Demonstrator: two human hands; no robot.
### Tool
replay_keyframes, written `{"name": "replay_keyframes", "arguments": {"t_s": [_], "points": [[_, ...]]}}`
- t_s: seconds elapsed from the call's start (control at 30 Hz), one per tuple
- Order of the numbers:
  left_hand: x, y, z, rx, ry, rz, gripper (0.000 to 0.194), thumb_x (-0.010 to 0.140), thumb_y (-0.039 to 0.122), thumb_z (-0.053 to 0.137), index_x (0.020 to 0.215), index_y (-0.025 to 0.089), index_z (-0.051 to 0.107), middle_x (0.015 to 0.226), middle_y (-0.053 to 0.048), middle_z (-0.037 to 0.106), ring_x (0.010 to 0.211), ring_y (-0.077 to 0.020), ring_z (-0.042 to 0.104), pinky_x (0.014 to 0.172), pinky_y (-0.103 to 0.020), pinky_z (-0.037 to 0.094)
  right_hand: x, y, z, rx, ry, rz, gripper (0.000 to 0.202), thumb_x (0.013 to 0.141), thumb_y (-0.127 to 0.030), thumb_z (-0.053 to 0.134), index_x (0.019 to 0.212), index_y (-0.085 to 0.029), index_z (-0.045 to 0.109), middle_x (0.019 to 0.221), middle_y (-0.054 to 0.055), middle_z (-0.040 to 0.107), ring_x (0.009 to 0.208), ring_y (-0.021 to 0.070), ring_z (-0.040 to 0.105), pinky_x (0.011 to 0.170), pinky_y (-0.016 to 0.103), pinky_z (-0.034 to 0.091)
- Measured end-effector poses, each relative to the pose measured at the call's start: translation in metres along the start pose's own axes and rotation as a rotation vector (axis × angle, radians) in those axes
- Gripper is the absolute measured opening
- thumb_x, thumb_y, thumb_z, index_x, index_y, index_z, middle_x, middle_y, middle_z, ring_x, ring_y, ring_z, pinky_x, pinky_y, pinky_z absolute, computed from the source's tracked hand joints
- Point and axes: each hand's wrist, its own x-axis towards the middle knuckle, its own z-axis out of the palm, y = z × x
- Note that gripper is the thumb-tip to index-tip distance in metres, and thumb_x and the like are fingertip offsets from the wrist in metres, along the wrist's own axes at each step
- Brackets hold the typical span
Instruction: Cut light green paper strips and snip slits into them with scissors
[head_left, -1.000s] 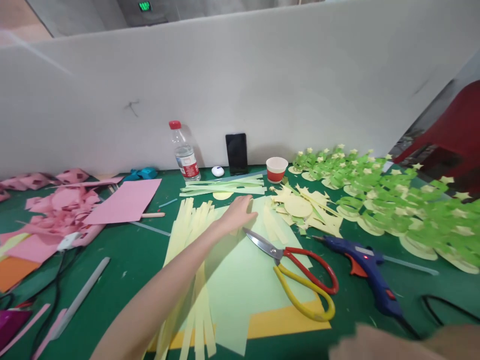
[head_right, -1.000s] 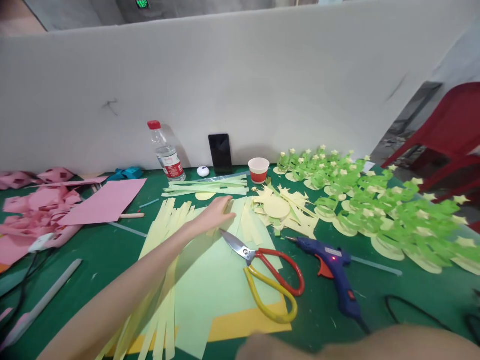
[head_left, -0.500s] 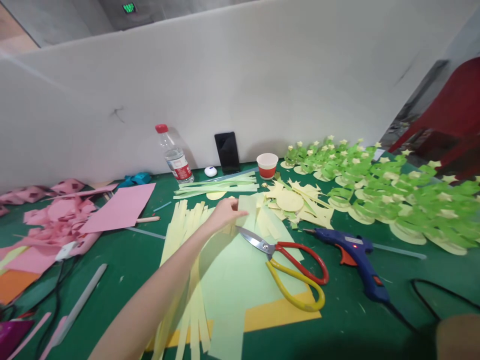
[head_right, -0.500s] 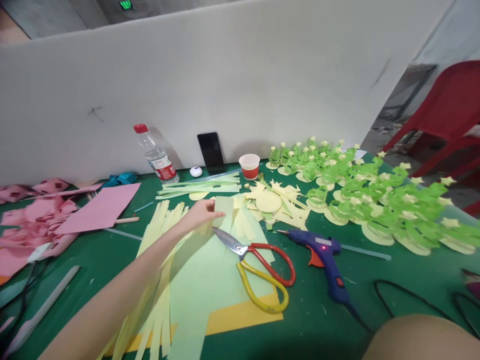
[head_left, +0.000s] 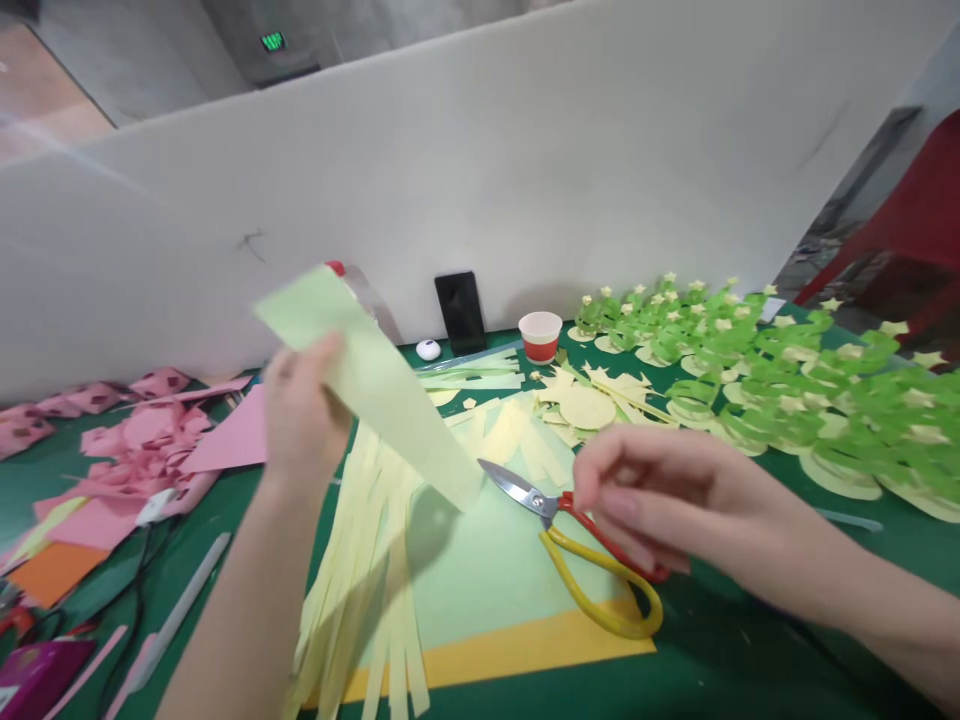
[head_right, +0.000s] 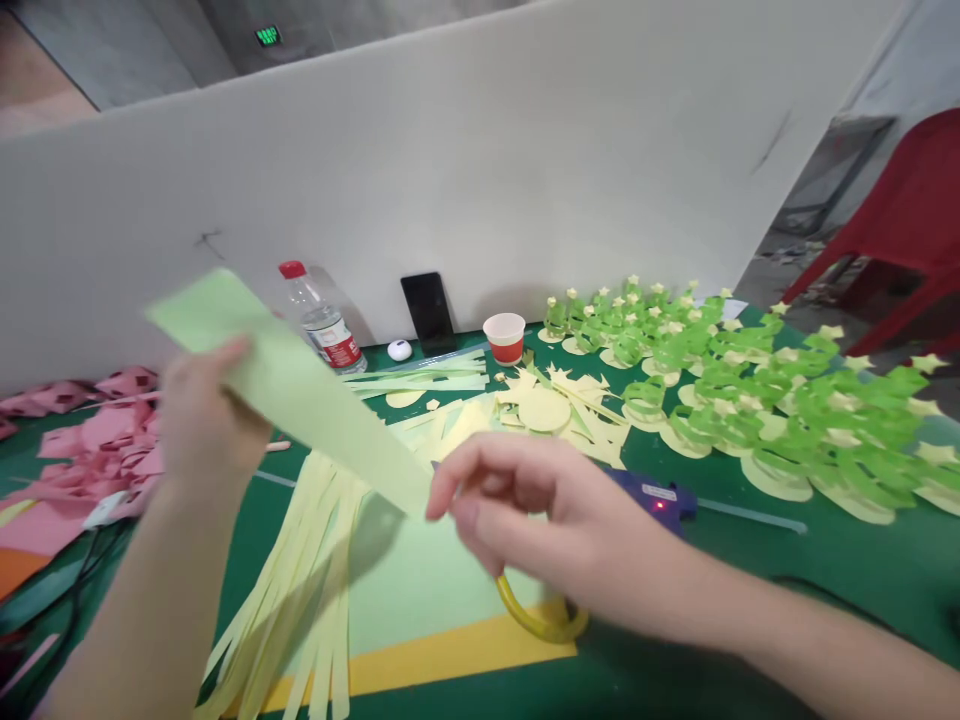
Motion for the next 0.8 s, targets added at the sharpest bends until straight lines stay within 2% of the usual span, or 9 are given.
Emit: {"name": "replay_keyframes", "arguments": {"t_s": [0.1,0.13,0.2,0.27,0.37,0.47,0.5,0.7,0.8], "points": [[0.007,0.033,-0.011,-0.306,0.169,0.085,0.024,0.082,0.028,0.034,0.085,0.021,0.056,0.085,0.004,0.065,0.087,-0.0129,0.062,0.072,-0.023,0.052,0.01,0.001,-0.01,0.028,0.066,0.03,0.011,0.085,-0.02,0.047,0.076,-0.018,0.053,0.047,-0.007,0.042,0.04,0.0047,0.033,0.037,0.015,0.023],[0.009,0.042,-0.013,-0.571,0.153,0.087,0.021,0.08,0.018,0.036,0.085,0.017,0.057,0.08,0.004,0.065,0.084,-0.0104,0.063,0.073,-0.021,0.052,0.011,0.002,-0.012,0.035,0.076,0.047,0.012,0.085,-0.021,0.047,0.075,-0.018,0.053,0.047,-0.007,0.042,0.04,0.0046,0.032,0.036,0.015,0.022],[0.011,0.055,-0.015,-0.871,0.143,-0.052,0.023,0.076,0.007,0.036,0.087,0.012,0.055,0.073,0.004,0.066,0.072,-0.0036,0.065,0.066,-0.013,0.051,0.012,0.004,-0.014,0.059,0.08,0.075,0.015,0.086,-0.023,0.045,0.074,-0.017,0.053,0.046,-0.007,0.043,0.038,0.0043,0.031,0.037,0.016,0.022],[0.007,0.061,-0.011,-0.979,0.025,-0.321,0.026,0.076,0.004,0.034,0.092,0.008,0.054,0.065,0.004,0.065,0.052,0.0017,0.061,0.053,-0.005,0.047,0.014,0.006,-0.014,0.085,0.083,0.089,0.018,0.086,-0.025,0.044,0.073,-0.017,0.053,0.047,-0.006,0.043,0.037,0.004,0.031,0.038,0.017,0.025],[-0.015,0.057,0.002,-0.899,-0.269,-0.617,0.03,0.08,0.004,0.029,0.093,0.003,0.056,0.049,0.002,0.057,0.027,-0.0025,0.045,0.035,-0.011,0.041,0.017,0.007,-0.013,0.095,0.141,0.067,0.017,0.085,-0.031,0.046,0.078,-0.018,0.055,0.055,-0.005,0.046,0.039,0.0042,0.034,0.038,0.018,0.027],[-0.048,0.047,0.018,-0.69,-0.834,-0.741,0.025,0.084,0.015,0.035,0.081,0.011,0.059,0.048,0.0,0.059,0.034,-0.0113,0.053,0.046,-0.024,0.049,0.019,0.008,-0.013,-0.021,0.232,0.014,0.018,0.079,-0.035,0.054,0.089,-0.02,0.057,0.069,-0.003,0.05,0.044,0.0044,0.038,0.039,0.018,0.03],[-0.058,0.044,0.022,-0.599,-0.942,-0.747,0.025,0.086,0.021,0.037,0.076,0.012,0.058,0.042,0.0,0.056,0.041,-0.0136,0.057,0.054,-0.025,0.05,0.019,0.008,-0.012,-0.085,0.25,0.005,0.022,0.076,-0.036,0.058,0.092,-0.021,0.058,0.073,-0.002,0.052,0.047,0.0054,0.04,0.04,0.018,0.033],[-0.088,0.047,0.032,-0.331,-1.009,-0.566,0.014,0.088,0.029,0.044,0.085,0.019,0.054,0.051,0.006,0.054,0.053,-0.0107,0.051,0.064,-0.021,0.045,0.02,0.005,-0.008,-0.32,0.279,-0.022,0.013,0.071,-0.032,0.057,0.077,-0.02,0.057,0.078,0.002,0.058,0.06,0.0125,0.054,0.05,0.024,0.049],[-0.089,0.047,0.03,-0.338,-1.029,-0.491,0.024,0.089,0.04,0.043,0.088,0.021,0.057,0.059,0.005,0.055,0.061,-0.0122,0.053,0.067,-0.022,0.044,0.022,0.002,-0.01,-0.395,0.276,-0.083,0.008,0.075,-0.026,0.053,0.071,-0.02,0.057,0.074,0.001,0.057,0.059,0.0112,0.054,0.05,0.022,0.049]]}}
